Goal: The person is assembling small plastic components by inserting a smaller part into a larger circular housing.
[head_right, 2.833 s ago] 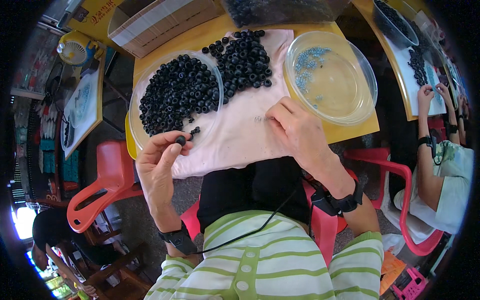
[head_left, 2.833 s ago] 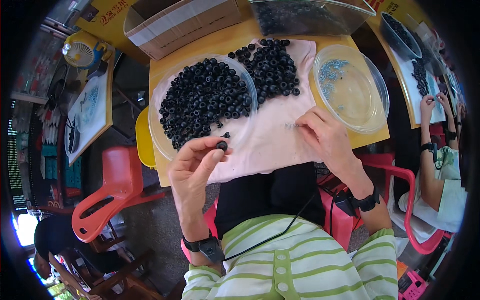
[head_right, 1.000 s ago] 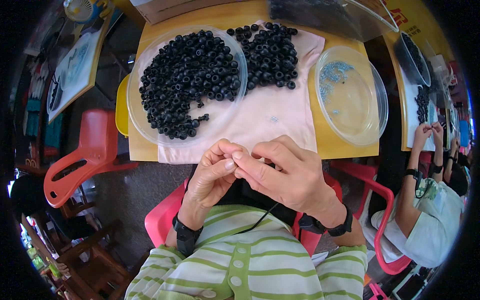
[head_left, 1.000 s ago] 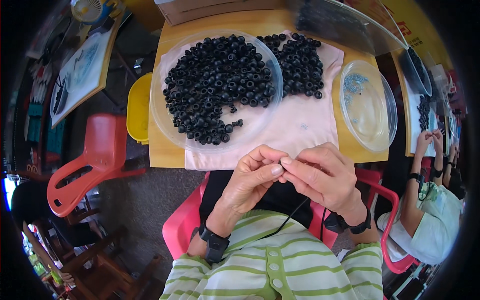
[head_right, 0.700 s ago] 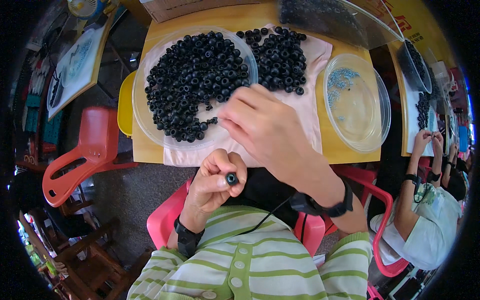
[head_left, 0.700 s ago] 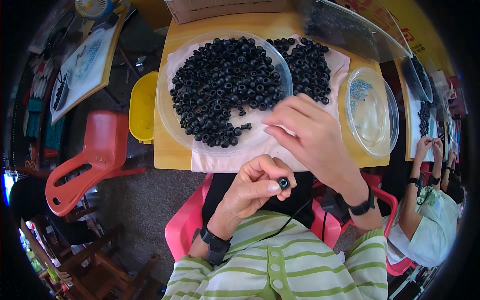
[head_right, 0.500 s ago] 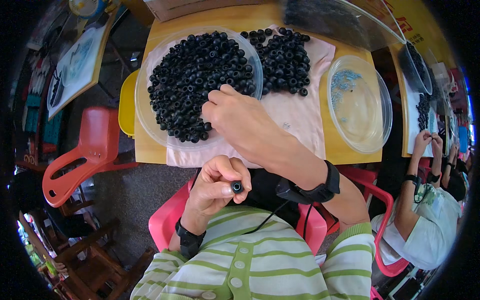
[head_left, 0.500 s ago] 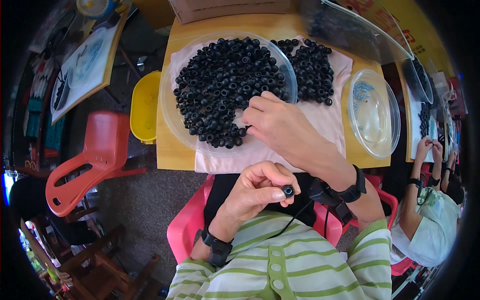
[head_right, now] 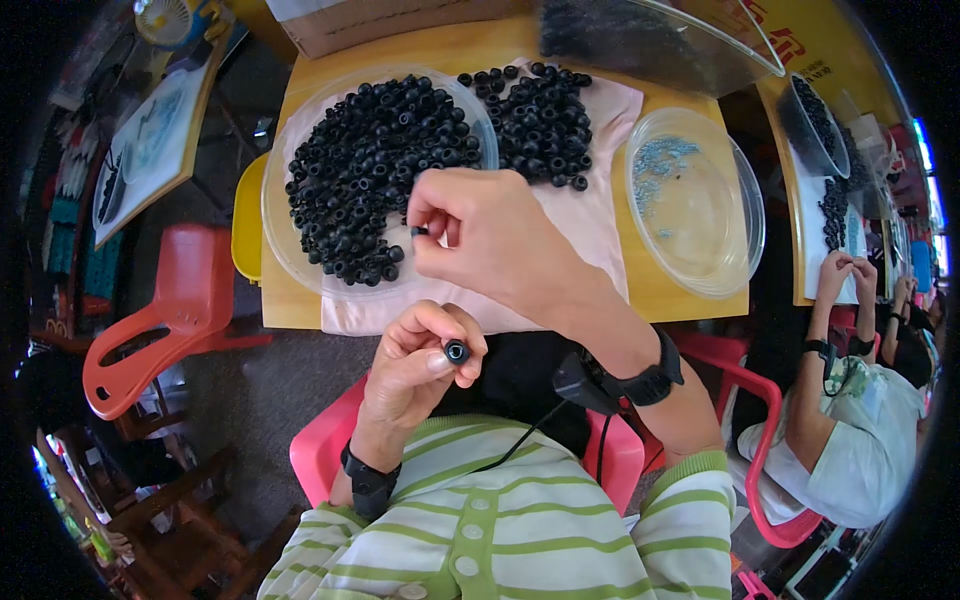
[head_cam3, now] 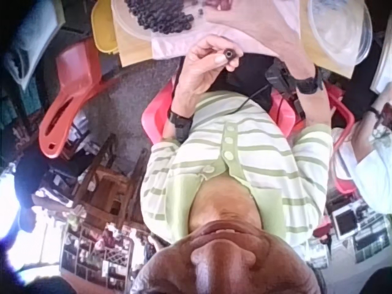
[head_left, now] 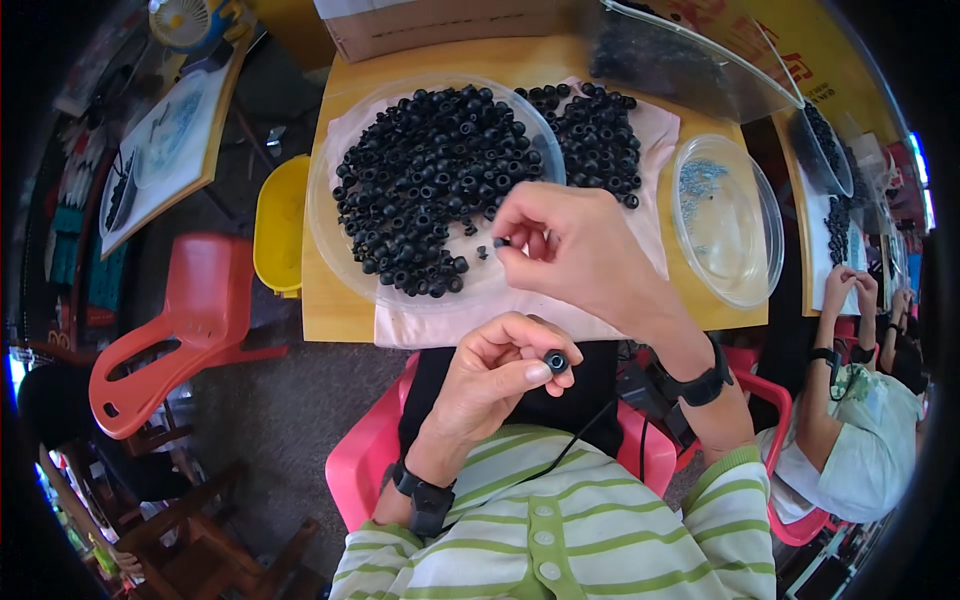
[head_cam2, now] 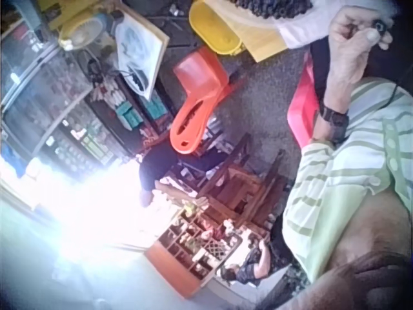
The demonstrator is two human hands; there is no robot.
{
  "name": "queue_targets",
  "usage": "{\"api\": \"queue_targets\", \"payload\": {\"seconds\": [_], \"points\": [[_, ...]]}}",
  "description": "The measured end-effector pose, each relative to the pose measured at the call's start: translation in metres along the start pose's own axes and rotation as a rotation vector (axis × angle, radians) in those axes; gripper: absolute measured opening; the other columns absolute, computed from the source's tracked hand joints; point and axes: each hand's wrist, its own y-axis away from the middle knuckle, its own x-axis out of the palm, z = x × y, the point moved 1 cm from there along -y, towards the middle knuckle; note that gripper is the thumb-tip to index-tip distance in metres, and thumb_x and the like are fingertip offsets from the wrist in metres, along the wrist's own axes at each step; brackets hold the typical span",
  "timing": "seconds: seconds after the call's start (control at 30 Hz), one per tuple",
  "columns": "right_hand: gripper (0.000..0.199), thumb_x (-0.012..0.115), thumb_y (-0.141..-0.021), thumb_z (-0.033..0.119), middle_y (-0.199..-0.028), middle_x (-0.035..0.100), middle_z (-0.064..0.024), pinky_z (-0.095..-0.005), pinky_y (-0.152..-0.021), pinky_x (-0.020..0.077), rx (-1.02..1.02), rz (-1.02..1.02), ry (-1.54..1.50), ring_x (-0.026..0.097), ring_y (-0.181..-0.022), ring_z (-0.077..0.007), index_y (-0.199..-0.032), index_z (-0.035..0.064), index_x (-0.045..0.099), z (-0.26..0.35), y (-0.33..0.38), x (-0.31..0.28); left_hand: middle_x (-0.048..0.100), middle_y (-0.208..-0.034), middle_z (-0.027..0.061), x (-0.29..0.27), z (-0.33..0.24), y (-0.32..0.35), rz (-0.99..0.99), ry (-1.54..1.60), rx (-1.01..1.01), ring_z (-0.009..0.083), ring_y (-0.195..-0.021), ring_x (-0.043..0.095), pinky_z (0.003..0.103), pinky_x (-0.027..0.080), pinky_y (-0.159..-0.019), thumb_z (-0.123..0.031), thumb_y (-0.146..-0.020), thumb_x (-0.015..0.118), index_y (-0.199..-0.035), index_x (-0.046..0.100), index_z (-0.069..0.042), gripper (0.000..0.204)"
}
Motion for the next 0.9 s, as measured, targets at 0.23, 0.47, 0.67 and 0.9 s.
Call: {"api": "queue_targets", "payload": {"seconds": [0.23,0.47,0.67,0.9], "points": [[0.015,0.073,-0.085,0.009,-0.083,0.065,-0.0005,-0.0180,-0.062,0.0485,0.343,-0.063,-0.441,0.059,-0.072,-0.0028,-0.095,-0.0003,0.067,0.005,0.066,-0.040,0.068,-0.105,0.0149,0.010,0.001,-0.009,-0.072,-0.075,0.022,0.0172,-0.088,0.068,0.028,0.056,-0.079,-0.004,-0.091,0.067,-0.111,0.063,0.001,0.021],[0.011,0.072,-0.086,0.007,-0.086,0.066,-0.0004,-0.0188,-0.059,0.0454,0.150,-0.141,-0.370,0.061,-0.073,-0.0042,-0.095,0.0012,0.070,0.011,0.094,-0.052,0.069,-0.103,0.0133,0.018,0.012,-0.014,-0.126,-0.122,0.005,0.0165,-0.088,0.068,0.027,0.056,-0.080,-0.004,-0.091,0.067,-0.111,0.062,0.000,0.021],[0.009,0.072,-0.086,0.005,-0.086,0.067,-0.0029,-0.0203,-0.057,0.0444,0.062,-0.120,-0.290,0.062,-0.071,-0.0069,-0.095,0.0028,0.071,0.013,0.100,-0.051,0.069,-0.102,0.0121,0.021,0.015,-0.014,-0.138,-0.139,-0.001,0.0167,-0.087,0.068,0.027,0.056,-0.079,-0.002,-0.088,0.070,-0.108,0.063,0.001,0.021],[0.010,0.072,-0.085,0.003,-0.085,0.067,-0.0045,-0.0222,-0.056,0.0449,0.015,-0.092,-0.187,0.062,-0.068,-0.0093,-0.095,0.0029,0.070,0.018,0.100,-0.051,0.069,-0.097,0.0102,0.020,0.014,-0.013,-0.170,-0.189,-0.016,0.0159,-0.085,0.067,0.027,0.055,-0.078,0.001,-0.086,0.071,-0.107,0.063,0.000,0.022]]}}
